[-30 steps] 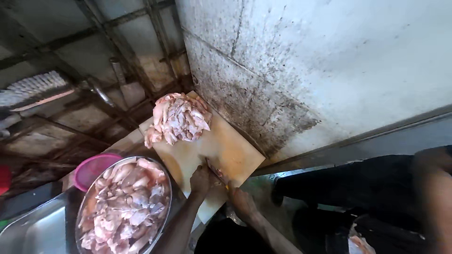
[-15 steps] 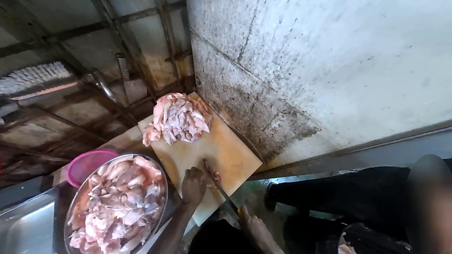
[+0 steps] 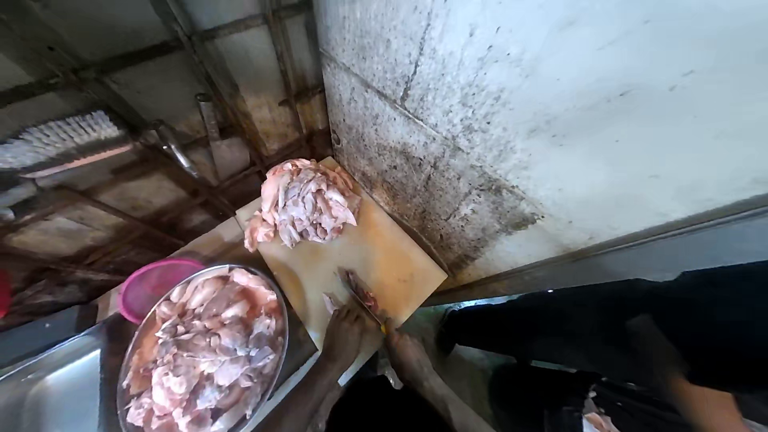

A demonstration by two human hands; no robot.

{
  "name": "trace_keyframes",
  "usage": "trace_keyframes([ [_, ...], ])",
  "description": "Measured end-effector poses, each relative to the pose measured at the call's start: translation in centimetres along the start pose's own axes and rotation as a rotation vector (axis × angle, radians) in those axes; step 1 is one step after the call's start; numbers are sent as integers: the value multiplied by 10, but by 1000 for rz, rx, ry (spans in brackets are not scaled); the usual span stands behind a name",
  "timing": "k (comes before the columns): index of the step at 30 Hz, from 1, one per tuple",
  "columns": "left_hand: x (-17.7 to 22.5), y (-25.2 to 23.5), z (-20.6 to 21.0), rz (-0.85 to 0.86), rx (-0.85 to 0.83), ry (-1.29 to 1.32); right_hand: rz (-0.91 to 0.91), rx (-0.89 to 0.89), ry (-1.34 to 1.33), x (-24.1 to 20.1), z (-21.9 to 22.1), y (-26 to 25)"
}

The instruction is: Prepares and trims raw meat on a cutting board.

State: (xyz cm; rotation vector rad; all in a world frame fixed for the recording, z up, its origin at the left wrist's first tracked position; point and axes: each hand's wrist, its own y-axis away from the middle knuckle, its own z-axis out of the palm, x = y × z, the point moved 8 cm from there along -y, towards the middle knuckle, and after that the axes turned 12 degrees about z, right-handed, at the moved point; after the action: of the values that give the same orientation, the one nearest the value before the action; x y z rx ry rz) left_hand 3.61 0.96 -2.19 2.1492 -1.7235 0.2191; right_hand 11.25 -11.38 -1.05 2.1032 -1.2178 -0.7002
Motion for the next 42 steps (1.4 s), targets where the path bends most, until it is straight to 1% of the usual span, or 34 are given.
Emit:
trace_keyframes([
  [2, -9, 6, -6, -22, -51, -32, -35, -29, -34, 15, -2, -1],
  [4, -18, 10, -16, -107, -179, 38, -95, -37, -158, 45, -2, -1],
  [5, -20, 10, -22, -144, -205, 90, -120, -27, -230, 62, 0, 2],
  [6, -21, 8, -28, -168, -194, 132, -133, 1, -302, 80, 2, 4],
  [8, -20, -5, -42, -177, -127, 162, -100, 62, -414, 114, 2, 11],
  [10, -14, -23, -48, -124, -78, 126, -67, 125, -470, 140, 4, 21],
  [12, -8, -46, -41, -9, -47, 66, -40, 173, -490, 155, 4, 34],
  [15, -2, -73, -29, 133, -129, 2, 14, 205, -512, 167, 10, 51],
  [17, -8, -88, -30, 170, -129, -3, 43, 235, -550, 173, 15, 59],
  [19, -23, -100, -37, 120, -160, 48, 82, 252, -601, 178, 22, 63],
  [22, -46, -114, -55, 5, -211, 314, 138, 268, -657, 189, 35, 68],
  [25, -46, -120, -77, 0, -164, 679, 185, 253, -685, 196, 43, 73],
  [28, -26, -113, -106, 46, -81, 967, 197, 248, -684, 201, 51, 72],
  [30, -8, -107, -121, 108, -86, 1103, 199, 233, -684, 202, 58, 69],
  [32, 9, -103, -126, 179, -98, 1252, 189, 224, -674, 200, 60, 68],
  [34, 20, -98, -117, 209, -106, 1363, 185, 214, -666, 198, 60, 66],
  [35, 21, -96, -105, 181, -119, 1350, 190, 208, -658, 196, 60, 65],
  [36, 16, -93, -89, 124, -144, 1274, 192, 202, -648, 195, 60, 63],
  [38, -6, -84, -54, -43, -191, 975, 185, 189, -631, 192, 62, 60],
  [39, -19, -78, -39, -112, -187, 796, 175, 185, -626, 190, 62, 59],
  [40, -28, -73, -32, -160, -167, 644, 168, 177, -620, 187, 60, 59],
  [42, -36, -63, -31, -226, -98, 462, 170, 159, -606, 183, 58, 58],
])
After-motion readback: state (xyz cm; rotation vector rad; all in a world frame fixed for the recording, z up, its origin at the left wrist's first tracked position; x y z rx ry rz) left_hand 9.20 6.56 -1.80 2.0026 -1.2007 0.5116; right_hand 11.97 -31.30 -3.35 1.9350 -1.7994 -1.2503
